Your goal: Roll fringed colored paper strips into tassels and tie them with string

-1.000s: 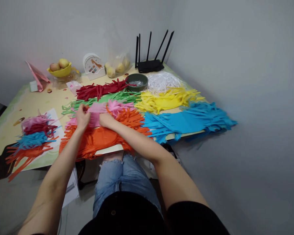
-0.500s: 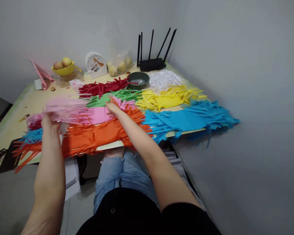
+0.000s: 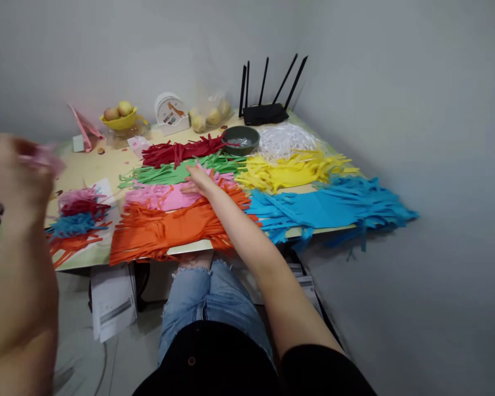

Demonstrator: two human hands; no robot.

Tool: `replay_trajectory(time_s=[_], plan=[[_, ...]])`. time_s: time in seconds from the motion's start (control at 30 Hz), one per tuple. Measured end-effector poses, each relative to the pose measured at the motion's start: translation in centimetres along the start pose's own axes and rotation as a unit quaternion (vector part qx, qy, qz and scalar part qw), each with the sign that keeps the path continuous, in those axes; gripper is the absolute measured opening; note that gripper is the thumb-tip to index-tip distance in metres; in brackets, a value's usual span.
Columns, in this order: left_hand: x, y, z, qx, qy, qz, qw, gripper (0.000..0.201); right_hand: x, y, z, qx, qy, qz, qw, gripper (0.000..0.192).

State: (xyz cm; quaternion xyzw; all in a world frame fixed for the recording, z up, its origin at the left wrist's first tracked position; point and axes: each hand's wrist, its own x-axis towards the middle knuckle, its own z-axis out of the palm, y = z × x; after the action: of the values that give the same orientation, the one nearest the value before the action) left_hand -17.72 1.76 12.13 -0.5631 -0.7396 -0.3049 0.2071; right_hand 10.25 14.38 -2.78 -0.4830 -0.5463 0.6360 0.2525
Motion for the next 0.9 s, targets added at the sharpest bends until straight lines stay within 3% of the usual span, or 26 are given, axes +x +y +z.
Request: replay_trajectory(time_s=[0.07,0.1,0.13,0.2,0.23,0.3,0.4,0.5,0.67,0.77,0.9], plan=[[-1.9,4.4,0.7,0.117,-0.097,0.06,0.987,0.018,-2.7,-1.1,0.6,-0.008,0.004,-0.058,0.998,0.048],[-2.7,6.4,1.3,0.131,-0.141,0.1,0.976,0.019,-4.3,-1.7,1.1,-0.018,0.015,-0.11,0.994,0.043],[-3.3,8.2,1.9,0.13,-0.169,0.132,0.968,0.019,-5.9,-2.3,1.6,-0.04,0.033,-0.206,0.977,0.04],[-3.8,10.8,3.0,0.095,-0.198,0.165,0.962,0.018,-8.6,-3.2,2.5,-0.108,0.067,-0.368,0.921,0.048],[-3.8,11.7,3.4,0.072,-0.204,0.167,0.962,0.017,-9.5,-3.6,2.9,-0.15,0.08,-0.41,0.896,0.057],[-3.5,12.5,3.8,0.028,-0.208,0.153,0.966,0.015,-10.3,-4.2,3.2,-0.216,0.1,-0.428,0.872,0.069],[-3.0,12.4,3.5,-0.053,-0.23,0.133,0.963,0.009,-9.7,-4.6,2.3,-0.256,0.097,-0.403,0.873,0.048],[-3.1,11.3,3.2,-0.174,-0.277,0.116,0.938,0.007,-9.3,-5.3,0.3,-0.289,0.086,-0.383,0.873,0.023],[-4.1,9.3,3.8,-0.373,-0.318,0.062,0.869,0.013,-11.1,-7.6,-2.7,-0.33,0.067,-0.396,0.854,0.02],[-4.7,8.6,4.3,-0.417,-0.262,0.045,0.869,0.019,-12.1,-8.5,-3.7,-0.341,0.031,-0.408,0.846,0.018],[-5.3,8.1,4.5,-0.463,-0.193,0.055,0.863,0.022,-12.5,-8.2,-4.5,-0.258,0.001,-0.441,0.86,0.02]])
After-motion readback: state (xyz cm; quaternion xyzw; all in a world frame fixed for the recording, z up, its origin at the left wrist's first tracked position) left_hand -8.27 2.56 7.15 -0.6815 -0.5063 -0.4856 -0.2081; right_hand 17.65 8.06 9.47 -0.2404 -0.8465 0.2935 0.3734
